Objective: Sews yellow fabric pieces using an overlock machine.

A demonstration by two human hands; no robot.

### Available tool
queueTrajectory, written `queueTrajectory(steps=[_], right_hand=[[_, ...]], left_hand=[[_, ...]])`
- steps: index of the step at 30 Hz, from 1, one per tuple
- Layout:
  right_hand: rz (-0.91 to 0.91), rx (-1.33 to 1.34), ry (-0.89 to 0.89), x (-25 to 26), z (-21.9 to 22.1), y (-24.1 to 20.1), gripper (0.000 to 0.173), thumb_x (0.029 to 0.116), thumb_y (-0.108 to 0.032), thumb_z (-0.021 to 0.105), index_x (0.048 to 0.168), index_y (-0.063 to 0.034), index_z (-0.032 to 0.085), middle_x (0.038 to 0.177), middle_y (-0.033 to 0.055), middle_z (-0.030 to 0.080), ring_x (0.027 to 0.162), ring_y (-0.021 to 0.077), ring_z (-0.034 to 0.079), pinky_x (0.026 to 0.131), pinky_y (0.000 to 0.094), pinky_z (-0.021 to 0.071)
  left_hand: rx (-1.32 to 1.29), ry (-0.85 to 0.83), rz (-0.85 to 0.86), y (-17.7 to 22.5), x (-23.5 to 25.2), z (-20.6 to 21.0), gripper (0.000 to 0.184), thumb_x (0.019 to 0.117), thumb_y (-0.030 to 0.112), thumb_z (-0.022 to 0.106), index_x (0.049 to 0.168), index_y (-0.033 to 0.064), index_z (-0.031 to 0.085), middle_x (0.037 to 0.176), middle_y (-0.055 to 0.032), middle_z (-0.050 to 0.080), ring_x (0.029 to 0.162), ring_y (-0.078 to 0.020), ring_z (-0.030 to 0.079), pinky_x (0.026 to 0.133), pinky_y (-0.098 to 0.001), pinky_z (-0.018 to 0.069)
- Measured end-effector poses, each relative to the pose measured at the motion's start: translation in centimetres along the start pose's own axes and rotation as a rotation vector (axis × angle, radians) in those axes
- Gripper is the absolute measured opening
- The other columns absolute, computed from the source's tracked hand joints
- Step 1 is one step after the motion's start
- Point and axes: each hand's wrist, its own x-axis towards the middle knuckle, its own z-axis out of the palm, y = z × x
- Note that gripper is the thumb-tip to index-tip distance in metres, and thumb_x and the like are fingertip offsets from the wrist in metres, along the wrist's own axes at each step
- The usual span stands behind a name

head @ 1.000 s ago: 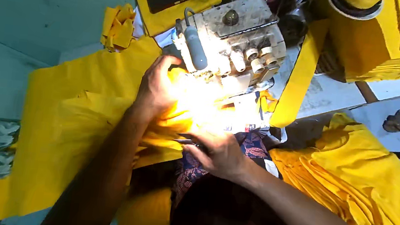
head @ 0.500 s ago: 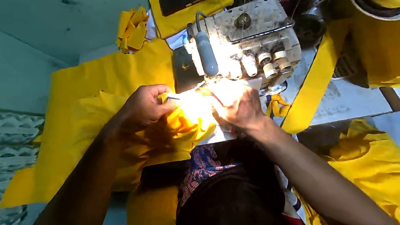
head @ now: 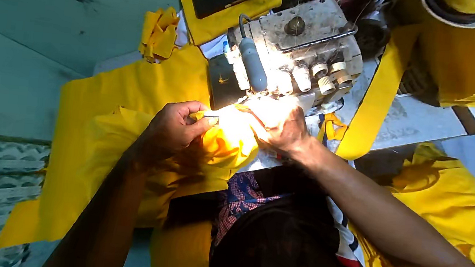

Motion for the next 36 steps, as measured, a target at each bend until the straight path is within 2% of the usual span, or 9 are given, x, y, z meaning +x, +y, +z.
queueTrajectory(steps=[9,12,15,19,23,25,28,32,36], right_hand=[[-0.063,0.032,0.031,1.0,-0.1,0.0,0.025,0.1019,-0.028,0.058,0.108,-0.0142,0.078,0.09,0.0052,0.075,0.08,0.02,0.072,0.065,0.04,0.0579],[0.12,0.291,0.033,1.4,-1.0,-1.1,0.024,0.1001,-0.03,0.063,0.101,-0.0114,0.078,0.088,0.0017,0.075,0.08,0.0123,0.071,0.068,0.0368,0.0584],[0.28,0.706,-0.125,1.8,-1.8,-1.4,0.032,0.0977,-0.037,0.069,0.114,-0.0095,0.074,0.099,0.0004,0.075,0.089,0.0061,0.07,0.082,0.0306,0.0593],[0.304,0.901,-0.193,1.4,-2.7,-1.0,0.015,0.0924,-0.019,0.074,0.082,-0.0088,0.071,0.071,-0.0023,0.063,0.063,0.004,0.057,0.056,0.0226,0.0473],[0.563,0.941,-0.29,-1.0,-4.5,-1.1,0.013,0.1014,-0.019,0.065,0.102,-0.0073,0.068,0.074,0.0045,0.064,0.057,0.0119,0.061,0.049,0.0263,0.0537],[0.69,0.964,-0.282,-2.5,-4.4,-1.3,0.013,0.1027,-0.019,0.062,0.106,-0.0063,0.065,0.067,0.0063,0.062,0.049,0.013,0.058,0.045,0.0269,0.0517],[0.749,0.88,-0.175,-4.8,-3.4,-1.5,0.019,0.1001,-0.013,0.062,0.117,-0.0068,0.068,0.076,0.0048,0.064,0.058,0.0114,0.059,0.053,0.0283,0.0538],[0.894,0.841,-0.092,-6.9,-2.1,-1.7,0.013,0.0976,-0.014,0.066,0.088,-0.0067,0.07,0.066,0.0013,0.061,0.057,0.0085,0.058,0.053,0.027,0.0504],[1.013,0.861,-0.03,-7.2,-1.4,-2.3,0.014,0.0957,-0.014,0.066,0.084,-0.0064,0.067,0.062,0.0003,0.058,0.05,0.0076,0.054,0.049,0.0254,0.0481]], left_hand=[[0.007,0.012,-0.005,1.2,-0.3,-0.1,0.006,0.101,0.017,0.066,0.103,0.0136,0.071,0.06,0.0005,0.061,0.044,-0.0073,0.049,0.04,-0.0215,0.0406],[0.028,0.02,0.008,1.0,-1.1,-0.7,0.009,0.1022,0.019,0.064,0.107,0.0157,0.07,0.063,0.0006,0.064,0.045,-0.0077,0.053,0.04,-0.022,0.0427],[0.025,-0.045,0.067,1.5,-1.5,-0.9,0.012,0.1018,0.019,0.063,0.11,0.018,0.071,0.072,0.0034,0.07,0.053,-0.0063,0.06,0.046,-0.0216,0.0495],[0.102,-0.082,0.207,2.2,-0.9,-1.1,0.008,0.0975,0.019,0.066,0.102,0.0186,0.073,0.085,0.0085,0.069,0.053,-0.0023,0.054,0.046,-0.0178,0.046],[0.386,-0.076,0.228,1.8,1.2,-2.0,0.014,0.0958,0.03,0.06,0.087,0.0235,0.069,0.081,0.0135,0.061,0.059,0.002,0.047,0.053,-0.0209,0.0398],[0.399,-0.12,0.193,1.7,2.2,-2.2,0.014,0.0971,0.025,0.061,0.089,0.0201,0.07,0.084,0.0104,0.063,0.059,0.0002,0.047,0.053,-0.0227,0.041],[0.379,-0.112,0.114,1.5,3.9,-1.3,0.012,0.0994,0.025,0.062,0.092,0.019,0.07,0.083,0.0062,0.066,0.057,-0.0041,0.054,0.053,-0.0284,0.0487],[0.362,-0.025,0.096,0.6,6.2,1.9,0.01,0.099,0.023,0.066,0.098,0.0146,0.072,0.085,-0.002,0.069,0.071,-0.0155,0.063,0.066,-0.0453,0.053],[0.417,0.123,0.121,-0.3,8.2,4.3,0.018,0.0966,0.03,0.065,0.092,0.0133,0.069,0.083,-0.0039,0.067,0.076,-0.0179,0.065,0.069,-0.0477,0.0536]])
